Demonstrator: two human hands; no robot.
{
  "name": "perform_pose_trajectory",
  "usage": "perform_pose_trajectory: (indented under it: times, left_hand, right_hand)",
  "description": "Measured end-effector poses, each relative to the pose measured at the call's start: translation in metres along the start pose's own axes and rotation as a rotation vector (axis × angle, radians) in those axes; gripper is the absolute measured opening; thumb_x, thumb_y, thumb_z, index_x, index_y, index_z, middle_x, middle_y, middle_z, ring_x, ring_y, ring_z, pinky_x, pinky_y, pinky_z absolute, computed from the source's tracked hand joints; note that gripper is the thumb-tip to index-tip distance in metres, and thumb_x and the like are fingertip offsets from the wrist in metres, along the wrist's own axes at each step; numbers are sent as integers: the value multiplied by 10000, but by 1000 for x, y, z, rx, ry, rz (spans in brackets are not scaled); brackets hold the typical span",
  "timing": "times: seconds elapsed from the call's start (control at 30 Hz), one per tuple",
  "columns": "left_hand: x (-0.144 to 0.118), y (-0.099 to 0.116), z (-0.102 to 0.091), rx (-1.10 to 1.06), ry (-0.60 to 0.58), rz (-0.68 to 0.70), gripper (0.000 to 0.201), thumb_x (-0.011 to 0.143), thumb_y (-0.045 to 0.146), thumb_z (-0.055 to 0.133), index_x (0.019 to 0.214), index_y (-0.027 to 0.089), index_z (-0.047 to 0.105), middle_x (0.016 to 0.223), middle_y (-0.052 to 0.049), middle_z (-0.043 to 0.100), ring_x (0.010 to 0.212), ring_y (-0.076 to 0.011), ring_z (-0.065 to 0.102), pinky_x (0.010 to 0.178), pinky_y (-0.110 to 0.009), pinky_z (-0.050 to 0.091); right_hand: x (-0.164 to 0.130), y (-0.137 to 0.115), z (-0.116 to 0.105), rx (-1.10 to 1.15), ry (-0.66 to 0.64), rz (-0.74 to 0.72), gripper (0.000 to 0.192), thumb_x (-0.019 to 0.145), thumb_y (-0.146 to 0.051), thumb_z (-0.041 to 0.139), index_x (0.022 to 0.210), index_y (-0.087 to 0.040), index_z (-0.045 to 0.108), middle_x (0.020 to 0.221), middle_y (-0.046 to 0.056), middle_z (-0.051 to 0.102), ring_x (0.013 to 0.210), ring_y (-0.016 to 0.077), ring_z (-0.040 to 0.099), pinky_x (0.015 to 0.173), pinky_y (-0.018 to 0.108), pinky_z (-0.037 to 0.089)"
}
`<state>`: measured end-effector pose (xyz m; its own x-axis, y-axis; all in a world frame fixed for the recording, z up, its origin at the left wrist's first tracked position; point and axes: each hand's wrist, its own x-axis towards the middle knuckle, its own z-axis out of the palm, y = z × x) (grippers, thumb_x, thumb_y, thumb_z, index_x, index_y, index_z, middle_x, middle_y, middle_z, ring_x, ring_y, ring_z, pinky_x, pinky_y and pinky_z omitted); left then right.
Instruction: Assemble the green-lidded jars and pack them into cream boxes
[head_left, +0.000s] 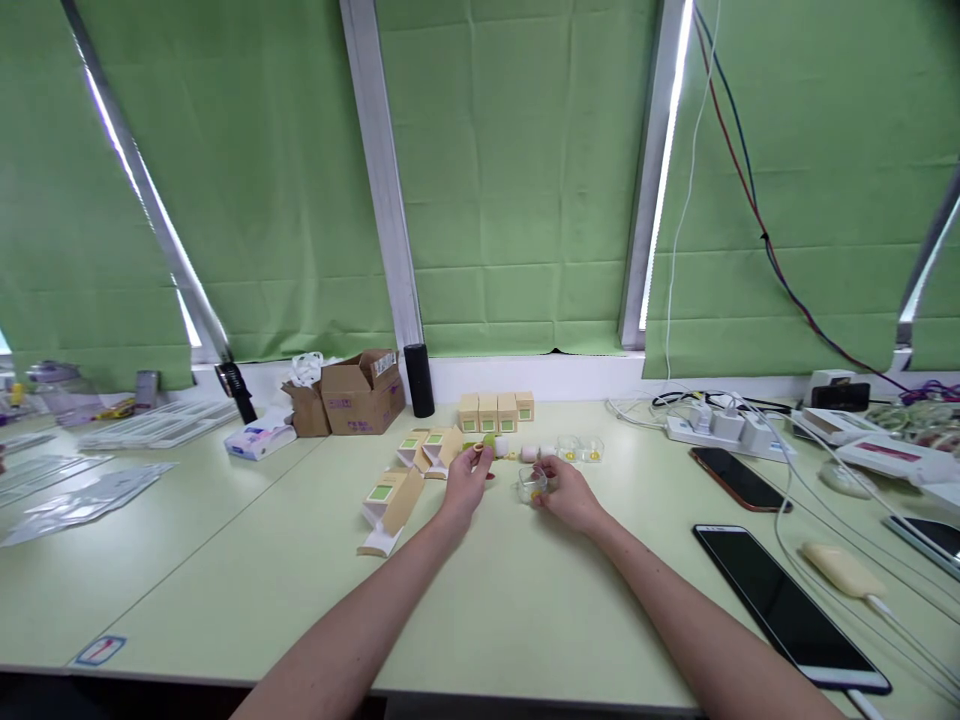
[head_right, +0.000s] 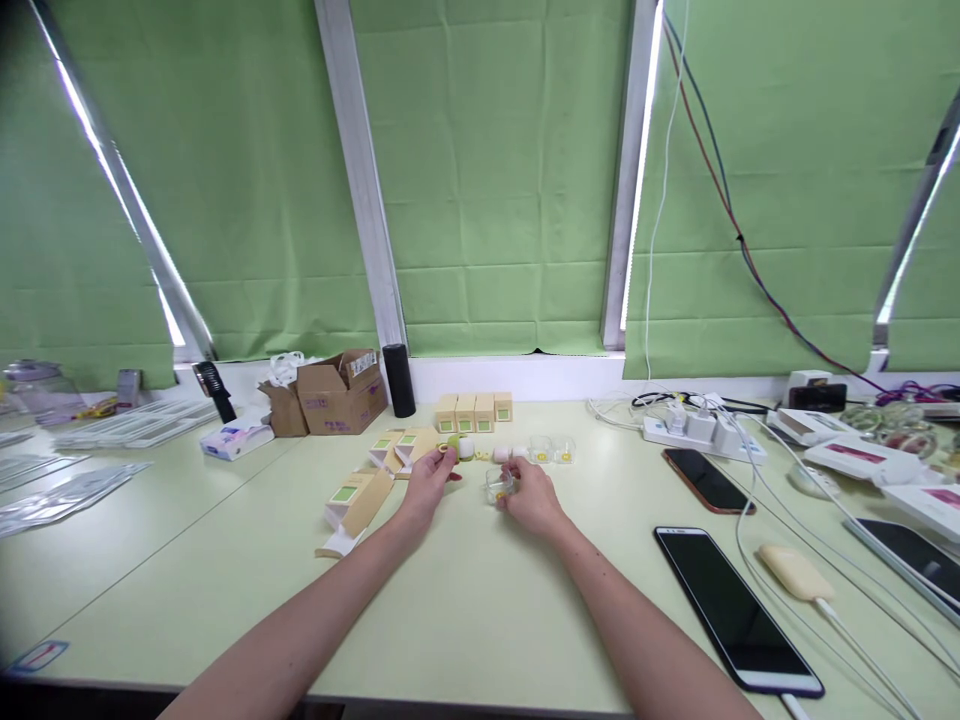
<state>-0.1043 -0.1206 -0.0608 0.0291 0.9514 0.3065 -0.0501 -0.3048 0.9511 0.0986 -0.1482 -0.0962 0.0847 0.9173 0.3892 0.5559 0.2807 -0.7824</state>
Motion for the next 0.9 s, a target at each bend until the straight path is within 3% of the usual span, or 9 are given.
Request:
perform_pose_trajectory:
  times: [0.1,0.2,0.37,0.5,0.67,0.9]
  left_hand:
    - [1,-1,0,-28,12,-11,647,703,754,729,904,139,731,983,-114,727,931,-233,640,690,-289,536]
    - [2,-2,-1,-55,22,-29,643,698,753,734,895,141,731,948,-102,722,887,-215,637,696,-293,540]
    - [0,1,-1,-67,20,-27,629,718,755,718,865,144,724,885,-86,711,863,-209,635,706,-297,543]
    - [-2,2,0,-49,8,-13,624,731,764,698,817,145,707,919,-99,720,904,-226,644,698,-294,539]
    - [-2,1,1,-13,-10,1,636,750,771,675,825,141,716,853,-86,701,867,-223,639,695,-303,546]
    - [-3,4,1,46,-44,38,656,764,769,663,886,131,747,949,-113,742,880,-224,652,700,-302,552]
  right_hand:
    - [3,-8,-5,424,-73,88,414,609,-227,812,1007,-221,694,1013,51,755,1003,263,669,858,369,509]
    - [2,-19,-13,821,-161,164,439,683,-385,837,1077,-230,721,1064,73,752,944,255,677,735,340,512]
    - [-2,-28,-22,1214,-186,303,369,793,-488,764,1075,-249,761,1043,78,754,875,228,682,686,332,520]
    - [-4,-31,-22,1272,-171,286,394,800,-464,767,1132,-254,750,1001,63,744,829,209,677,691,337,536]
    - [-6,-37,-18,1189,-145,237,509,672,-361,890,1141,-266,718,1049,51,727,817,206,690,701,351,548]
    - [-7,-35,-8,975,-82,227,594,589,-369,940,1121,-252,703,1032,39,661,771,162,641,552,254,478]
